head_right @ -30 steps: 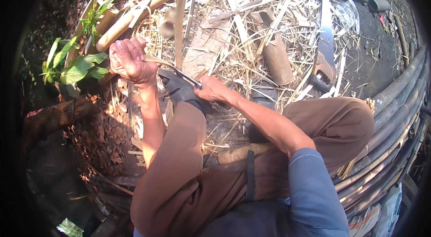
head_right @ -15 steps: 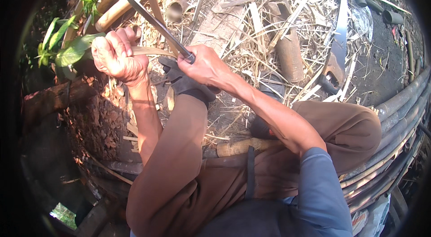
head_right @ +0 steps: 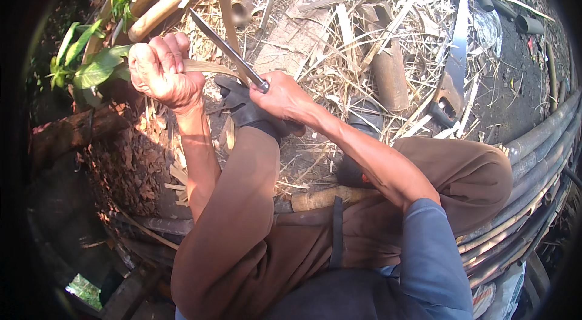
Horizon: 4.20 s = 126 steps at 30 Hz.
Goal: The person sits on the ground and uses a machete to split a long piece of bamboo into thin strips. They repeatedly strike the bamboo against a wooden block to separate the layers and then cut the resulting strips into shorter lengths.
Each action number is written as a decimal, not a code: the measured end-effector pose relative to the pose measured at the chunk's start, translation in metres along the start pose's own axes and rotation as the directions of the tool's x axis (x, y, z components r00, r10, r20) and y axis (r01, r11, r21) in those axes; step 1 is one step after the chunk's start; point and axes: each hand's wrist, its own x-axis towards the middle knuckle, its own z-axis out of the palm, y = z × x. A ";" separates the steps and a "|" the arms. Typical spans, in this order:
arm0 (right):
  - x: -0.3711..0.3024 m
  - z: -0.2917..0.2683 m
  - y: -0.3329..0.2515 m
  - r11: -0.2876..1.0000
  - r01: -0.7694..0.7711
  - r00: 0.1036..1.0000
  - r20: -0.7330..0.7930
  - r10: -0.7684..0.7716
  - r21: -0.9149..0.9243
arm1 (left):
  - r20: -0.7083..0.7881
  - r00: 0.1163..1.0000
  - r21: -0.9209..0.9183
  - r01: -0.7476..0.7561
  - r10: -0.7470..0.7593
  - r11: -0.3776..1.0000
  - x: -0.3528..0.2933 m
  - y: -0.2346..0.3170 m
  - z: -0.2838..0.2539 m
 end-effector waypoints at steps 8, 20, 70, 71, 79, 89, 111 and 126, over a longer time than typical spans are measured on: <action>0.000 0.007 0.050 0.973 -0.229 0.959 0.173 0.226 0.000 | 0.020 1.000 -0.075 0.004 -0.003 0.997 0.005 -0.005 -0.002; -0.001 0.013 0.051 0.967 -0.251 0.961 0.129 0.244 0.042 | 0.047 0.998 -0.123 -0.034 0.040 0.992 0.000 -0.004 0.005; -0.029 0.005 0.073 0.961 -0.193 0.906 0.412 0.097 0.199 | 0.318 0.734 0.261 0.540 -0.600 0.800 0.016 -0.042 -0.031; -0.031 0.011 0.075 0.965 -0.210 0.901 0.415 0.129 0.156 | 0.260 0.786 0.278 0.496 -0.561 0.823 0.018 -0.049 -0.042; -0.046 0.016 0.075 0.959 -0.094 0.994 0.030 0.105 -0.268 | 0.077 0.915 0.440 0.326 -0.397 0.837 -0.014 -0.047 0.000; -0.035 0.035 0.097 0.975 -0.100 0.994 0.014 0.104 -0.197 | 0.110 0.955 0.552 0.172 -0.276 0.816 -0.015 -0.056 -0.013; -0.028 0.049 0.127 0.972 -0.046 0.999 0.000 0.047 -0.232 | -0.067 0.998 0.680 0.033 0.017 0.733 -0.022 -0.039 0.012; -0.065 0.069 0.103 0.992 -0.018 0.999 0.035 0.023 -0.127 | 0.206 0.896 -0.285 0.439 -0.392 0.852 0.014 -0.034 -0.142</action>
